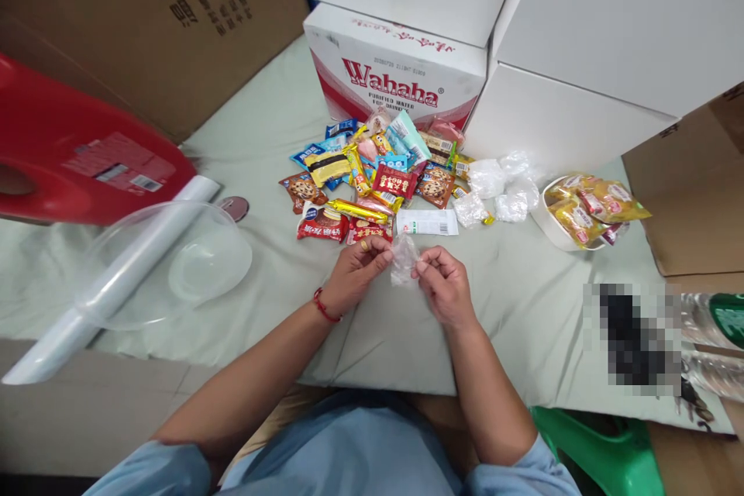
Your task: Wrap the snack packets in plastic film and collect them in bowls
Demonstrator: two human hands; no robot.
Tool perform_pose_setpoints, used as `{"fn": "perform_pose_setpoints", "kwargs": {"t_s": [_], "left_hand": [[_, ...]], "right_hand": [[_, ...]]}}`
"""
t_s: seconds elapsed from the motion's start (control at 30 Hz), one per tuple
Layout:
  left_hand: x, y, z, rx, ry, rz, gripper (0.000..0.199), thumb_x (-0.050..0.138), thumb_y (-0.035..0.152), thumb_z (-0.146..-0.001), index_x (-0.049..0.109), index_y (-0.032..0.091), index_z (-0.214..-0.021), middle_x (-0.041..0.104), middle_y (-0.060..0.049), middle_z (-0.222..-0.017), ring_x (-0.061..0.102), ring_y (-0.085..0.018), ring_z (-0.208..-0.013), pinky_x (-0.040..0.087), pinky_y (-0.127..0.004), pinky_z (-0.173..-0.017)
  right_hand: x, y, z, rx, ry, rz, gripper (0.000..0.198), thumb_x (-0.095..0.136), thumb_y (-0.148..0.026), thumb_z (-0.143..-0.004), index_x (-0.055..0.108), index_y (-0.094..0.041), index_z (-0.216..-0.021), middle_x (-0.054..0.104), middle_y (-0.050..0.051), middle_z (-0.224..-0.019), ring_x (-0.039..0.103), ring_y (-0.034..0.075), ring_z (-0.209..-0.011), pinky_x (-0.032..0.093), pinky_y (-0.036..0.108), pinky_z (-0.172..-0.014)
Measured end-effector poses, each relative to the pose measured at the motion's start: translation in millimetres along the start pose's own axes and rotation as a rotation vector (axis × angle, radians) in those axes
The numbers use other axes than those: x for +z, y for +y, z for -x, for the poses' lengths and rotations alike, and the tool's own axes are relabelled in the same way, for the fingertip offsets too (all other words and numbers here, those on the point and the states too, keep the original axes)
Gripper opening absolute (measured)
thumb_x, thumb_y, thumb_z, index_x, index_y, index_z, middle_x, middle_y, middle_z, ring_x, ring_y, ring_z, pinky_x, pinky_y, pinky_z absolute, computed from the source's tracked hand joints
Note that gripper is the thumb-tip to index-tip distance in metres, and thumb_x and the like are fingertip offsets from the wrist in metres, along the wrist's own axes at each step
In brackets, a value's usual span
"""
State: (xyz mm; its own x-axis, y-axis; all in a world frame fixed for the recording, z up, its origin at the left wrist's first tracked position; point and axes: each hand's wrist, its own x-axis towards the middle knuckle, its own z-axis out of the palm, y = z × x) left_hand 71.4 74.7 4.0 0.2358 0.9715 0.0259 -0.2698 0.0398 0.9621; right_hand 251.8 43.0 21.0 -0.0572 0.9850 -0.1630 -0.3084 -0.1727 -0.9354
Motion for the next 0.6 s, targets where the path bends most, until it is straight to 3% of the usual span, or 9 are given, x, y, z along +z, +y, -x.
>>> {"fn": "perform_pose_setpoints", "kwargs": {"t_s": [0.17,0.37,0.5,0.6], "left_hand": [[-9.0,4.6,-3.8,-0.059,-0.054,0.185,0.038,0.079,0.053,-0.084,0.062,0.018,-0.083,0.056,0.001,-0.078,0.049,-0.011,-0.071,0.042,-0.025,-0.069],[-11.1,10.8,-8.4,-0.088,0.046,0.346,0.038,0.084,0.049,-0.080,0.060,0.019,-0.081,0.058,0.001,-0.083,0.053,-0.012,-0.078,0.044,-0.025,-0.075],[-7.8,6.1,-8.1,-0.107,0.031,0.303,0.041,0.081,0.053,-0.082,0.058,0.019,-0.083,0.064,-0.001,-0.097,0.057,-0.013,-0.087,0.050,-0.028,-0.080],[-4.2,1.4,-7.5,-0.106,0.034,0.283,0.042,0.079,0.055,-0.083,0.058,0.019,-0.087,0.066,-0.004,-0.111,0.060,-0.015,-0.094,0.053,-0.029,-0.082]], "right_hand": [[-16.7,-12.7,-4.9,0.092,-0.119,-0.231,0.025,0.080,-0.037,-0.078,0.061,-0.021,-0.080,0.031,-0.011,-0.053,0.014,0.005,-0.044,0.016,0.016,-0.040],[-25.8,-13.6,-12.7,0.009,0.037,-0.232,0.023,0.079,-0.034,-0.078,0.061,-0.022,-0.077,0.046,-0.005,-0.064,0.031,0.007,-0.050,0.030,0.016,-0.042],[-17.8,-2.1,-15.2,-0.076,0.093,-0.123,0.039,0.067,-0.063,-0.089,0.068,-0.025,-0.100,0.064,0.002,-0.095,0.057,0.014,-0.074,0.053,0.024,-0.059],[-9.6,8.4,-14.2,-0.100,0.082,0.104,0.052,0.079,-0.061,-0.081,0.065,-0.027,-0.117,0.068,0.005,-0.113,0.064,0.019,-0.093,0.059,0.031,-0.074]]}}
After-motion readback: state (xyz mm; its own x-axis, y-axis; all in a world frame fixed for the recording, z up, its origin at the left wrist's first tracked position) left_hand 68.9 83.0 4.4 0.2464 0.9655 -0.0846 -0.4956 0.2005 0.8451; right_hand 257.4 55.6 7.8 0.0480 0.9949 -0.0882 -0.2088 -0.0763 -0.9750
